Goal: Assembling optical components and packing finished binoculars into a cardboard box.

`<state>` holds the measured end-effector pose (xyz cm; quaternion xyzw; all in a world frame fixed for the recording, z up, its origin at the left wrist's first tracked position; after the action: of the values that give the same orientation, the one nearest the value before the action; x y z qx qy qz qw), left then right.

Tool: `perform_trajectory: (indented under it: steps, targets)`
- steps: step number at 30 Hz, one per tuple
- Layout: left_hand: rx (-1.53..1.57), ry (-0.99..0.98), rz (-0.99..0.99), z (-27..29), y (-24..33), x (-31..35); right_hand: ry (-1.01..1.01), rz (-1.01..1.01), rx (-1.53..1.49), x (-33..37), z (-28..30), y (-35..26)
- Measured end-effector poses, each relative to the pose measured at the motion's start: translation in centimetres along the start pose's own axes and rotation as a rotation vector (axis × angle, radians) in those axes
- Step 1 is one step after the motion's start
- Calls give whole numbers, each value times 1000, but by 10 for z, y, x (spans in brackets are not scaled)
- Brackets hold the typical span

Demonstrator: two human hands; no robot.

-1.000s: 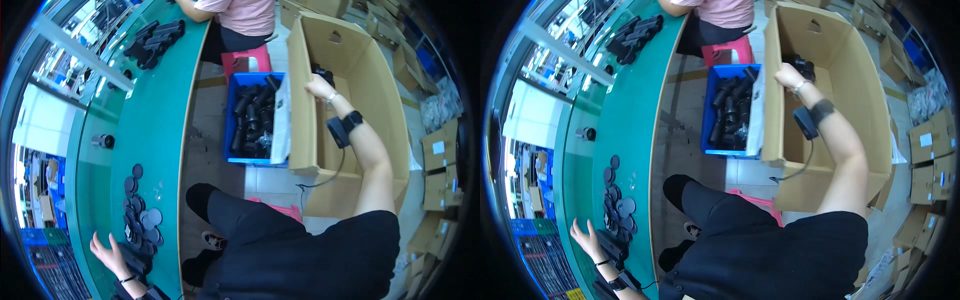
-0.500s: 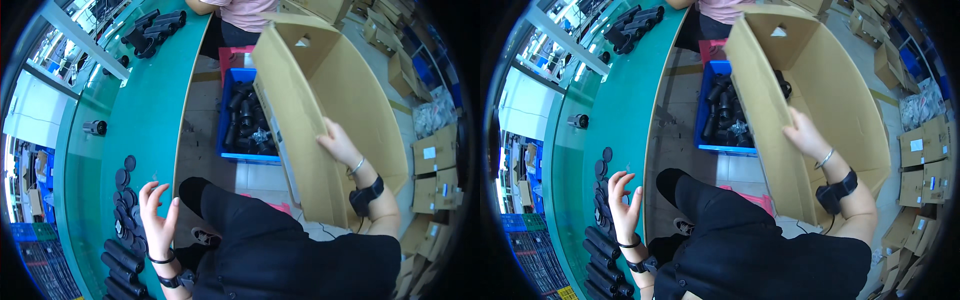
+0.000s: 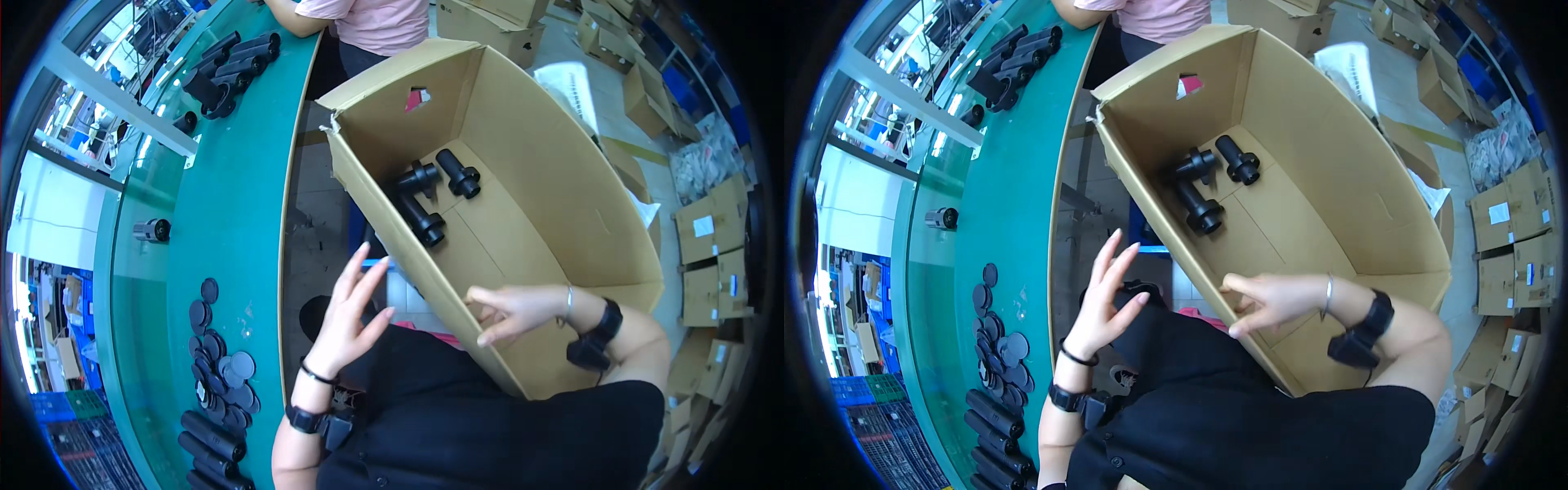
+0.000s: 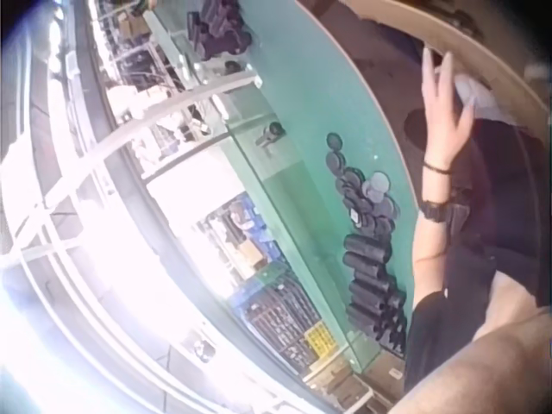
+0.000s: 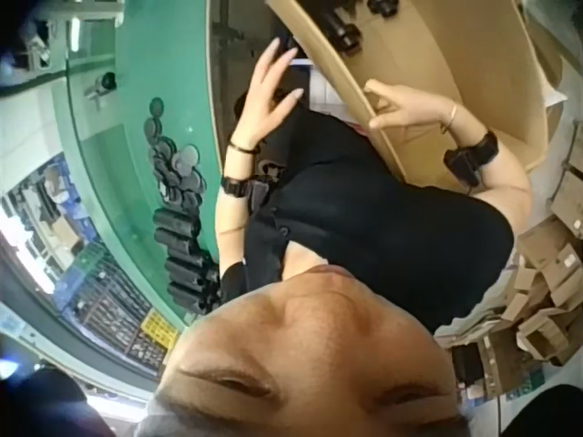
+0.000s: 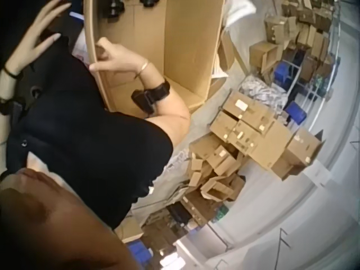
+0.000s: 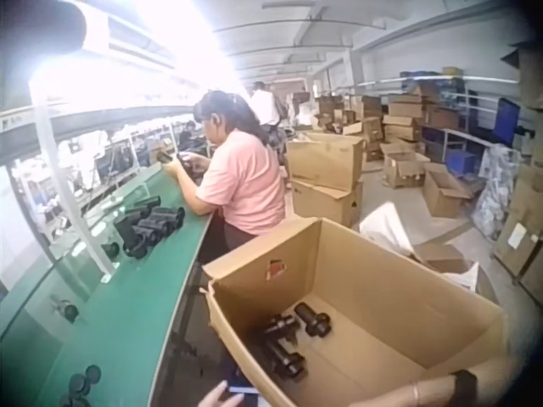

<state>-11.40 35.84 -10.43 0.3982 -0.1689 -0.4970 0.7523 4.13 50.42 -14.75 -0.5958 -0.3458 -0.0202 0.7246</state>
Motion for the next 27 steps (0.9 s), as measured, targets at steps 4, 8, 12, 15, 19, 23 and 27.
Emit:
perform_trajectory:
  steps: [4, 8, 12, 15, 19, 23, 27]
  targets:
    - [-185, -97, -237, -36, 12, -25, -400, -206, -141, -54, 32, 58]
    - [-336, -167, -184, -49, 17, -41, 408, -208, 472, -164, 168, 136]
    - [-276, -130, -210, -49, 17, -37, 705, -85, 720, -227, 178, 204]
    - [-278, -158, -129, -37, 12, -25, 630, -222, 578, -234, 157, 173]
    - [-68, -170, -152, -36, 9, -27, 624, -84, 703, -204, 159, 166]
    - [124, -21, -165, -23, -13, -22, 979, 99, 435, -91, 175, 72]
    - [425, 46, 124, 15, -26, -36, 1413, 284, 568, 14, 167, -51]
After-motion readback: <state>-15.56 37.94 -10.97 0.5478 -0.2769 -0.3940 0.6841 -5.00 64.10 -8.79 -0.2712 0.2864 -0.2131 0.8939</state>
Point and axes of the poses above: each hand's wrist, its own x-axis away from the middle knuckle, its own z-axis out of the back of the hand, y = z × x, the point moved 8 cm from there along -x, towards the middle knuckle, and after that the axes turned 1 degree about x, right-handed, at the moved point
